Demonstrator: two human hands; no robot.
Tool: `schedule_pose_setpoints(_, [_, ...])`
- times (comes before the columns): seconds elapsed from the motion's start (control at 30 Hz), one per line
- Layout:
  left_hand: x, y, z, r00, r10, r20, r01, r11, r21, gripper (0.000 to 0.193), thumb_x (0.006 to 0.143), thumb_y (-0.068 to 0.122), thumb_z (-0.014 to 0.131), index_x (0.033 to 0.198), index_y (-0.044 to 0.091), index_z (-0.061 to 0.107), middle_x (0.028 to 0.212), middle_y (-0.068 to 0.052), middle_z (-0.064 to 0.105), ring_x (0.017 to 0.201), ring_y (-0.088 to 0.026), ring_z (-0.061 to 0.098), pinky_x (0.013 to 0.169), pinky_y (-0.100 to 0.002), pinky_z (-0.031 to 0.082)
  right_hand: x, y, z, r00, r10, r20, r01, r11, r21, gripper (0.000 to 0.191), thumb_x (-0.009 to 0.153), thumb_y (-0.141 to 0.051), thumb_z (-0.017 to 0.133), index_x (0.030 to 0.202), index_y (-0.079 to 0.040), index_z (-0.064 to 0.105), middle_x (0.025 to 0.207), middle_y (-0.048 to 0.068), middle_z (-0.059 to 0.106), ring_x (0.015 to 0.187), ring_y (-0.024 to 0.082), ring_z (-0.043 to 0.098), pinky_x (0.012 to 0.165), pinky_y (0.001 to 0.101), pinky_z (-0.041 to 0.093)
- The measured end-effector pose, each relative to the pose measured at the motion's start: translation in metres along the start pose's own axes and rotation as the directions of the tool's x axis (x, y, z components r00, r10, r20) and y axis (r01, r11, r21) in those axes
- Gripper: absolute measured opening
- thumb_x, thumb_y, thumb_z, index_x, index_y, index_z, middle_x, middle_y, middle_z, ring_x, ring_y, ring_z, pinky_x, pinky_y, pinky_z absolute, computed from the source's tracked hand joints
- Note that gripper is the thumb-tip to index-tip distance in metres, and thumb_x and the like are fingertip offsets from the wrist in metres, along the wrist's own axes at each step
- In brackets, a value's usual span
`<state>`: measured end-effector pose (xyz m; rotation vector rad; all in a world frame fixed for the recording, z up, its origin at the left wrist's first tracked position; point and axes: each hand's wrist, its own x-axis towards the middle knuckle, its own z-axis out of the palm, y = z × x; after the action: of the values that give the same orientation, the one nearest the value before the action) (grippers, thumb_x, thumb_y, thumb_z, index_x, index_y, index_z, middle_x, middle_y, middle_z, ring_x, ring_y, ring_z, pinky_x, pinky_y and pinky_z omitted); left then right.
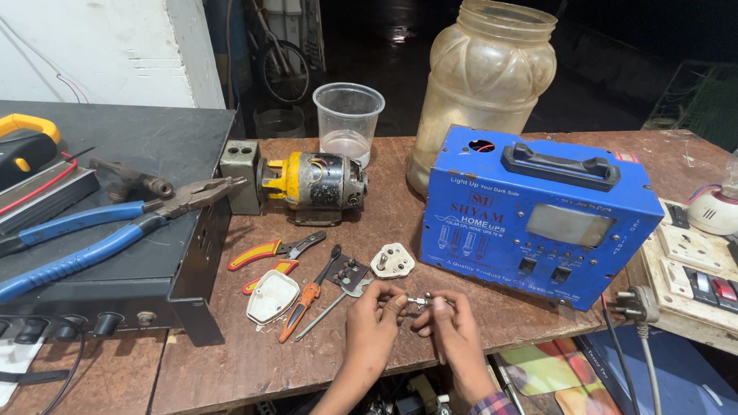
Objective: The person disassembles a white electrical socket, removes internal metal contacts, and reassembles the socket using a screwdriver. The task involves handling small components and tools on a workbench.
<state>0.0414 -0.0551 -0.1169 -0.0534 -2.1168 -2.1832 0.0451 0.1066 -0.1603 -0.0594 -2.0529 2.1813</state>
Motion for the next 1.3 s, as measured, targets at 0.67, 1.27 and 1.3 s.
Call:
schedule_pose_setpoints(0.67, [0.001,-0.004,0.0,0.998,0.058,-0.002,-0.057,0.997,0.056,0.012,0.094,0.011,0.069,0.098,0.001,0.066,0.085,-0.007,0.075,0.073,-0.009,0.071,0.064,-0.026,0.057,0.002,-0.003,-0.005,0.993,0.08,0.086,-0.08,0.997,-0.006,0.027,0.103,-0.032,0.048,0.114,-0.009,0.058,0.085,0.011,0.074,0.063,0.011,0.057,0.042,0.0221,0.039])
schedule_pose_setpoints(1.27, [0.004,-0.002,0.003,0.998,0.055,-0.015,-0.053,0.99,0.133,0.012,0.092,0.01,0.07,0.101,0.002,0.067,0.086,-0.009,0.075,0.07,-0.016,0.069,0.064,-0.03,0.056,-0.016,-0.028,0.014,0.987,-0.098,-0.124,0.104,0.993,0.051,0.041,0.109,-0.034,0.034,0.118,0.002,0.052,0.069,0.01,0.06,0.043,0.008,0.043,0.053,0.0255,0.054])
schedule_pose_setpoints(1.3, [0.006,-0.003,0.005,0.996,0.082,-0.016,-0.079,0.984,0.16,0.012,0.091,0.009,0.071,0.101,0.003,0.068,0.088,-0.009,0.076,0.073,-0.016,0.071,0.067,-0.03,0.056,-0.017,-0.027,0.016,0.983,-0.105,-0.148,0.113,0.993,0.046,0.041,0.11,-0.033,0.033,0.116,0.003,0.052,0.066,0.009,0.056,0.039,0.008,0.038,0.054,0.0268,0.056])
